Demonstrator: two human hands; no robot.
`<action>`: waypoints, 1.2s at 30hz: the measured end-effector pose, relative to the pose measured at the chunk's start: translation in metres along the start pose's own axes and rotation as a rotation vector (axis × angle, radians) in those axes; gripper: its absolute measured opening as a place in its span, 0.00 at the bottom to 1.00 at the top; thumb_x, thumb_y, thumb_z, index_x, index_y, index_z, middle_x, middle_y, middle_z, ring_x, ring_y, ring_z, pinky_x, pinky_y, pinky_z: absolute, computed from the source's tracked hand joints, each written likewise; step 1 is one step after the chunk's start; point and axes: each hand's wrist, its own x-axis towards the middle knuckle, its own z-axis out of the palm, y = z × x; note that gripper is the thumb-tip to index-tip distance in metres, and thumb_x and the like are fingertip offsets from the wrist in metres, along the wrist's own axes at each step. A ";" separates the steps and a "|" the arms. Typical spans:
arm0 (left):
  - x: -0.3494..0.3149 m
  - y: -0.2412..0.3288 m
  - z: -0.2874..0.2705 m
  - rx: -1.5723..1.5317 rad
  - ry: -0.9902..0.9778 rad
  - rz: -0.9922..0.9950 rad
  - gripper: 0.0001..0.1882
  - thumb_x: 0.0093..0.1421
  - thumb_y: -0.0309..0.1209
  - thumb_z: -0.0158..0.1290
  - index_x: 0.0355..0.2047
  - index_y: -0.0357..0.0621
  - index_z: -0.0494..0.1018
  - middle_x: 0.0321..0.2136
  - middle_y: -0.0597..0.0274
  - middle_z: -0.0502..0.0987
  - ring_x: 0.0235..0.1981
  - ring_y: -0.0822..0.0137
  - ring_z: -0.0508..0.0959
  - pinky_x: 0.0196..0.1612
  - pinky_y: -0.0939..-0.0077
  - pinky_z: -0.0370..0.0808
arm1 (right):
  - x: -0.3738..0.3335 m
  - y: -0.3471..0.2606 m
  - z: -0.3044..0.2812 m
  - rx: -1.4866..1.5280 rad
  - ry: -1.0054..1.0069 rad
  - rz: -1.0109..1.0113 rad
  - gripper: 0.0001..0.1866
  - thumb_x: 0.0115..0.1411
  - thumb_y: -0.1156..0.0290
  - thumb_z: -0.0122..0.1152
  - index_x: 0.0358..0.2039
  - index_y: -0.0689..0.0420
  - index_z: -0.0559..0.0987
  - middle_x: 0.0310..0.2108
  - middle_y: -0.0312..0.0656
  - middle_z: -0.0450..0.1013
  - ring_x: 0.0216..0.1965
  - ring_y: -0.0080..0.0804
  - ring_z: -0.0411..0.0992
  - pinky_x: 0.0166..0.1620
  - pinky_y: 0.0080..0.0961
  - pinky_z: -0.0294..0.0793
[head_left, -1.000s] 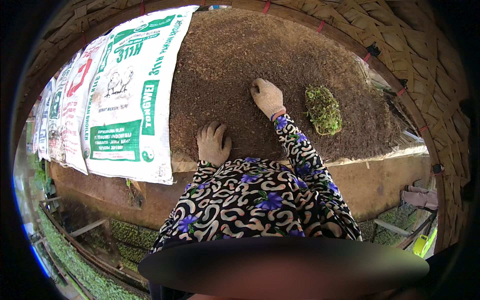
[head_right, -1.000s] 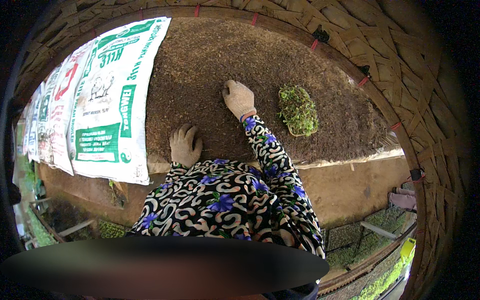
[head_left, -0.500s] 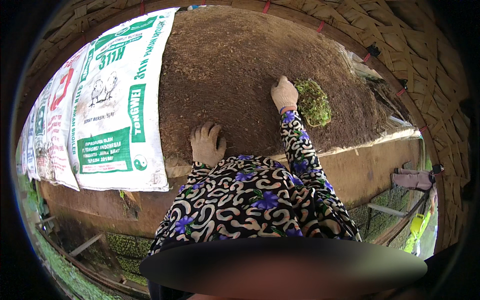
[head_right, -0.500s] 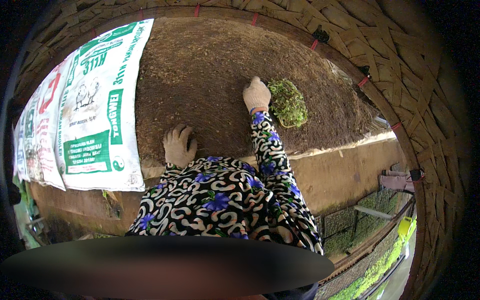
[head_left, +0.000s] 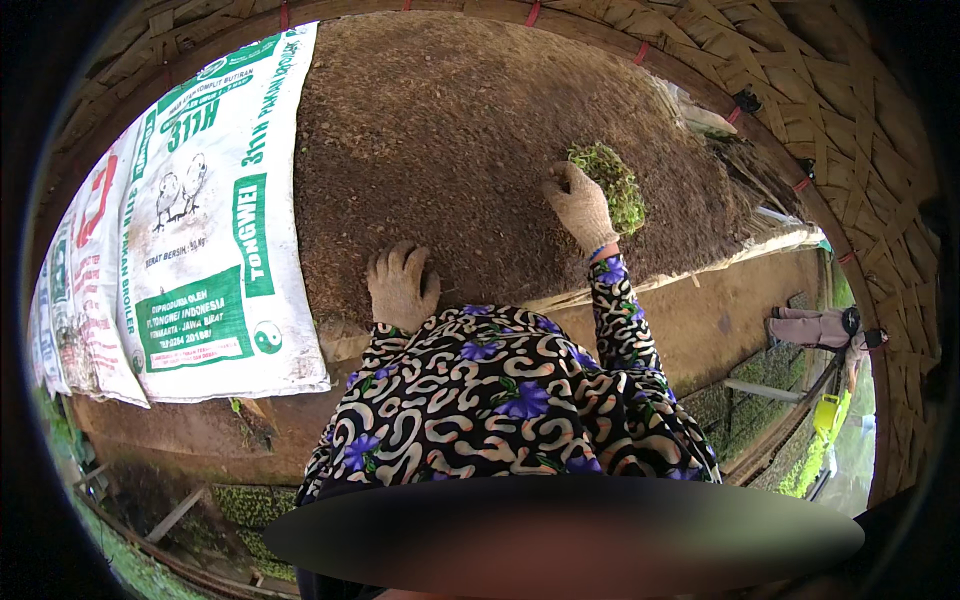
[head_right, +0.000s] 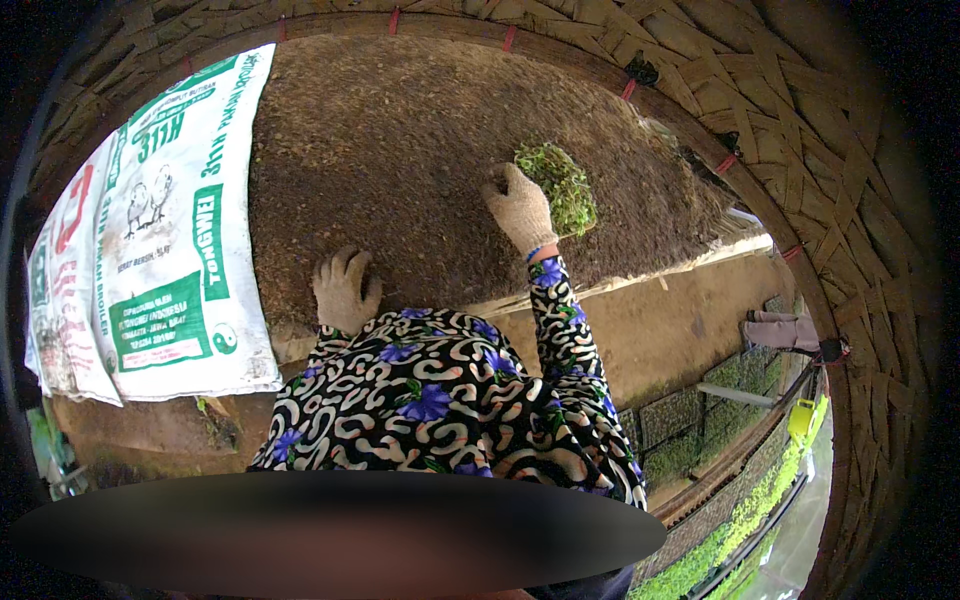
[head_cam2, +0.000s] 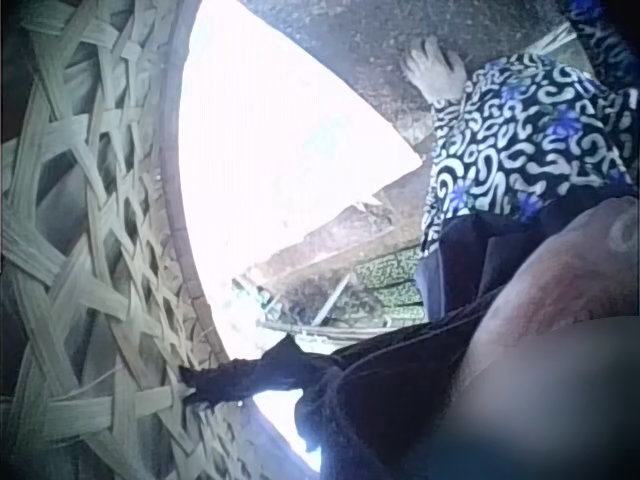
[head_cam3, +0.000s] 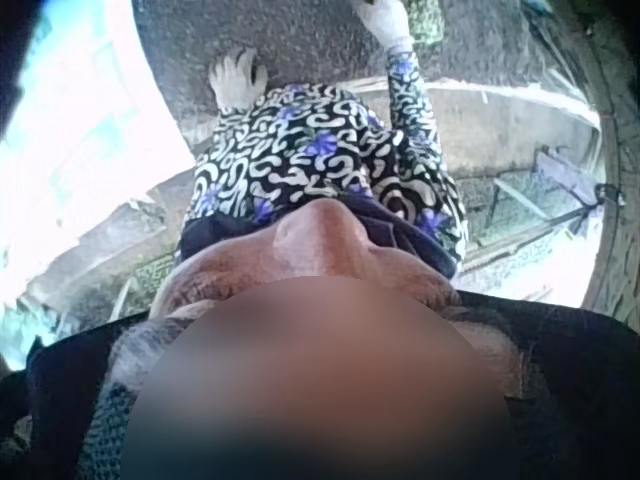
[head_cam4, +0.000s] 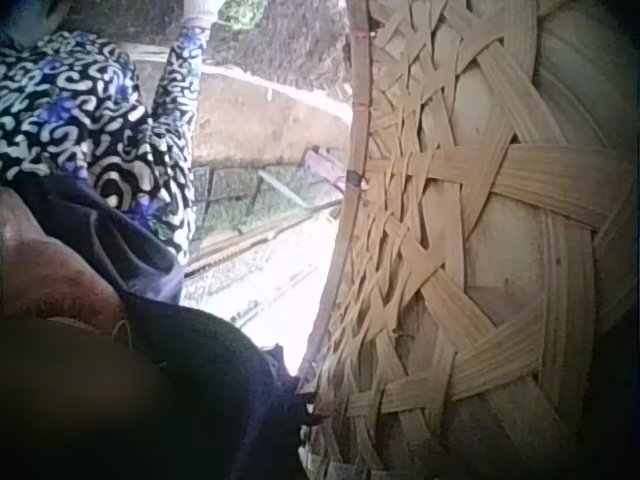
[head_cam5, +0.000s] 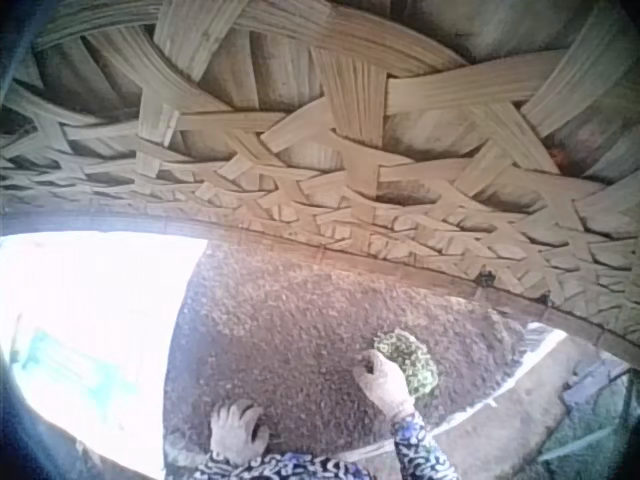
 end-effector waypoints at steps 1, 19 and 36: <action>0.001 -0.001 -0.001 -0.010 -0.001 0.011 0.25 0.61 0.41 0.57 0.58 0.47 0.76 0.58 0.49 0.71 0.63 0.43 0.71 0.70 0.34 0.62 | -0.002 0.001 -0.004 -0.034 -0.018 -0.013 0.18 0.66 0.59 0.64 0.53 0.54 0.81 0.43 0.58 0.82 0.47 0.58 0.80 0.50 0.49 0.79; 0.005 -0.006 0.002 0.001 0.017 0.068 0.24 0.60 0.41 0.57 0.56 0.49 0.78 0.58 0.52 0.73 0.60 0.45 0.73 0.68 0.35 0.64 | -0.016 0.009 0.029 -0.469 -0.059 0.042 0.17 0.66 0.58 0.62 0.51 0.53 0.83 0.40 0.53 0.83 0.45 0.56 0.82 0.49 0.49 0.81; 0.006 -0.010 0.003 -0.001 0.032 0.100 0.22 0.60 0.42 0.58 0.54 0.51 0.78 0.57 0.54 0.75 0.57 0.46 0.75 0.66 0.38 0.67 | -0.022 0.030 -0.056 -0.600 0.342 0.073 0.31 0.63 0.51 0.68 0.64 0.48 0.76 0.57 0.59 0.75 0.53 0.61 0.77 0.53 0.52 0.80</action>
